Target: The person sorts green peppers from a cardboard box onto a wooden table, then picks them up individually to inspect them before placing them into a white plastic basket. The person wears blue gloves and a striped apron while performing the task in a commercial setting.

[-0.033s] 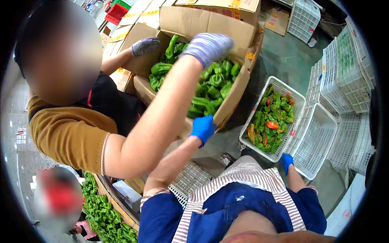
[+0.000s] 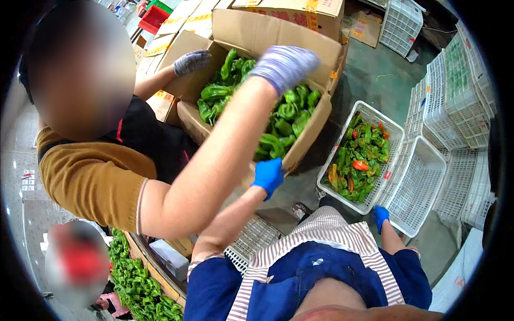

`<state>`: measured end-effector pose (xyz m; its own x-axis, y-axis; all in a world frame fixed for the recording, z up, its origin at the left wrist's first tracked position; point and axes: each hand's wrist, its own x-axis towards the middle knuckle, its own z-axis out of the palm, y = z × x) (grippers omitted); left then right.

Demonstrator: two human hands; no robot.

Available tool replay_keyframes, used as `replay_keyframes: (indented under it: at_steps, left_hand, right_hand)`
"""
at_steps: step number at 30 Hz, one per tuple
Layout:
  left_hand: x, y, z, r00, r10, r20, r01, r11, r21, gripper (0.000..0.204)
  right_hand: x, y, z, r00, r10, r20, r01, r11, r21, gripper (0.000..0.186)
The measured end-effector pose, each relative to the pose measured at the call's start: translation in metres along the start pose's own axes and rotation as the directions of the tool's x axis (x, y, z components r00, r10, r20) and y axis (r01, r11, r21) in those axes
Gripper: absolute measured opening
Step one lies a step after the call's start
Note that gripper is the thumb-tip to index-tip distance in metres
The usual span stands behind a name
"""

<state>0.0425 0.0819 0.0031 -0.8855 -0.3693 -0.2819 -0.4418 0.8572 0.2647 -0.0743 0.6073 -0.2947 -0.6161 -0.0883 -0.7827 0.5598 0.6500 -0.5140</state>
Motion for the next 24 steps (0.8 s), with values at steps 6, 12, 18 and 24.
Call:
replay_keyframes:
  at_steps: [6,12,18,24]
  left_hand:
    - [-0.043,-0.026,0.032,0.986,0.110,-0.123,-0.106,0.994,0.034,0.027]
    - [-0.041,-0.031,0.037,0.990,0.098,-0.102,-0.099,0.995,0.002,0.029]
    - [-0.029,-0.026,0.031,0.986,0.110,-0.124,-0.112,0.994,-0.011,0.031]
    - [-0.027,-0.020,0.027,0.979,0.110,-0.172,-0.112,0.994,-0.005,0.028]
  right_hand:
    - [-0.030,0.016,0.009,0.983,0.139,0.123,-0.139,0.990,-0.016,0.022]
    - [-0.051,-0.080,0.077,0.985,0.058,0.164,-0.106,0.947,0.302,0.023]
    - [-0.076,-0.096,0.081,0.977,0.053,0.207,-0.103,0.965,0.241,0.025]
    - [-0.083,-0.009,0.069,0.986,-0.045,0.161,-0.013,0.939,0.342,0.023]
